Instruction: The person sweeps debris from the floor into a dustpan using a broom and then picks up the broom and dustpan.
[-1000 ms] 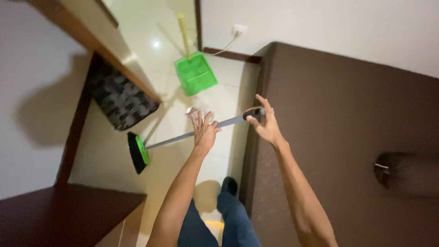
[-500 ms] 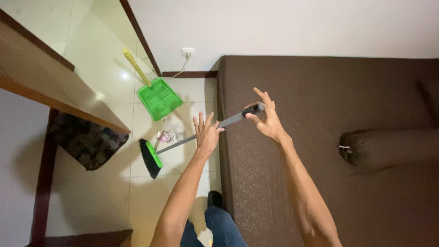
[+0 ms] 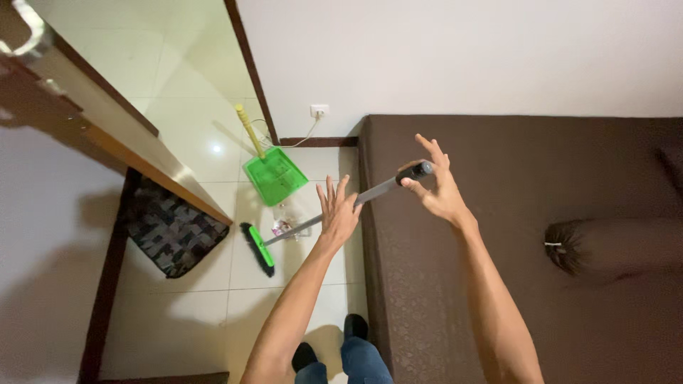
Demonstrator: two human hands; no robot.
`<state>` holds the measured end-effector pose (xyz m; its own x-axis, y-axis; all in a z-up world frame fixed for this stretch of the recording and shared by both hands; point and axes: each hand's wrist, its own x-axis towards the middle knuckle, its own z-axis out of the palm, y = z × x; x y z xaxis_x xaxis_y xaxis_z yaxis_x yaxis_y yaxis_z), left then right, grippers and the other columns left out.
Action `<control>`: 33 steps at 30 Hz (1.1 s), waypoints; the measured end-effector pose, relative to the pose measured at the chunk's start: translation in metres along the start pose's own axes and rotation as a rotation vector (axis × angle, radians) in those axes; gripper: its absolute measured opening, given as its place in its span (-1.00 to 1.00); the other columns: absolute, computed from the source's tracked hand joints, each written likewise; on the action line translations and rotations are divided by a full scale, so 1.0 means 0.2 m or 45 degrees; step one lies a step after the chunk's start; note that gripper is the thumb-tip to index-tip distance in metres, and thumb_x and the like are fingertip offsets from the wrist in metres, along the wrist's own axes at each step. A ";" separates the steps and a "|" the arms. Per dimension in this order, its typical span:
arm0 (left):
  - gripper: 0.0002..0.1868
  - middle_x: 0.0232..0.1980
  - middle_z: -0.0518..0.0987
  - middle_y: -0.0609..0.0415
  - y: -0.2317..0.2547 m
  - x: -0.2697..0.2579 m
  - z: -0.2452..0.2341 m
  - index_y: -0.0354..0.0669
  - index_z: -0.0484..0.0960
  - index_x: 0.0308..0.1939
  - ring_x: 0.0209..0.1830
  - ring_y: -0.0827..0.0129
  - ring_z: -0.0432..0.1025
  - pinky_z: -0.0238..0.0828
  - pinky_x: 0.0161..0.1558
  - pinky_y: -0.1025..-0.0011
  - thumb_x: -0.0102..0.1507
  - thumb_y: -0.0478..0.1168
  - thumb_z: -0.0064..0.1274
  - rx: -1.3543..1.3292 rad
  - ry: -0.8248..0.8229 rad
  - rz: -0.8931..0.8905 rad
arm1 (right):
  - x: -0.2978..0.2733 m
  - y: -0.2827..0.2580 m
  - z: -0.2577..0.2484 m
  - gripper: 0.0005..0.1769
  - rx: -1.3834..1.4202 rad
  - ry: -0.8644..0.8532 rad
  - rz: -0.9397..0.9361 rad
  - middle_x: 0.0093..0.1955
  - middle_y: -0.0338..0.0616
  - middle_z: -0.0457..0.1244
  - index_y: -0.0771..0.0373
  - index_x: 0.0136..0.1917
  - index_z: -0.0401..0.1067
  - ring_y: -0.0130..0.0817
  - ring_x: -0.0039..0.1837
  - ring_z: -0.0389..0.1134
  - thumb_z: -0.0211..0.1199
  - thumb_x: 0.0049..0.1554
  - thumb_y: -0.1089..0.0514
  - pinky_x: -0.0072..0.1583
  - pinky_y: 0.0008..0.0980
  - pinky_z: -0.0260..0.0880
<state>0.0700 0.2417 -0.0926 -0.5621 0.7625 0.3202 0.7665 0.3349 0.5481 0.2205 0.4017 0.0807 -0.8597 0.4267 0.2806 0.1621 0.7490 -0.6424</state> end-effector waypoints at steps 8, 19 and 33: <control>-0.72 0.49 0.18 -0.21 -0.33 -0.40 -0.28 -0.24 0.74 -0.13 0.59 -0.34 -0.21 -0.51 0.46 -0.45 0.21 -0.11 0.22 0.151 -0.060 -0.004 | -0.09 -0.24 0.36 -0.63 -0.104 -0.106 -0.040 0.70 -0.13 -0.11 0.11 -0.07 0.66 0.11 0.74 -0.35 0.52 -0.04 -0.14 0.62 0.27 -0.54; -0.66 0.53 0.13 -0.18 -1.09 -1.09 -0.41 -0.28 0.71 -0.03 0.60 -0.37 -0.29 -0.54 0.46 -0.47 0.24 -0.10 0.17 0.336 -0.110 -0.158 | -0.13 -0.52 1.21 -0.55 -0.161 -0.420 -0.080 0.65 -0.02 -0.07 0.13 -0.08 0.67 0.17 0.70 -0.29 0.55 -0.10 -0.21 0.58 0.34 -0.49; -0.73 0.57 0.09 -0.19 -1.74 -1.50 -0.32 -0.17 0.71 -0.04 0.64 -0.30 -0.36 -0.63 0.48 -0.45 0.28 -0.11 0.13 0.463 -0.473 -0.548 | -0.40 -0.44 2.18 -0.67 -0.035 -0.302 -0.050 0.61 -0.04 0.02 0.11 -0.04 0.62 0.31 0.66 -0.19 0.54 0.01 -0.07 0.52 0.50 -0.37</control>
<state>-0.0476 -0.1399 -0.3297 -0.7466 0.6372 -0.1914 0.5902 0.7670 0.2517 0.0632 0.0810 -0.1964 -0.9548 0.2686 0.1276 0.1367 0.7774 -0.6139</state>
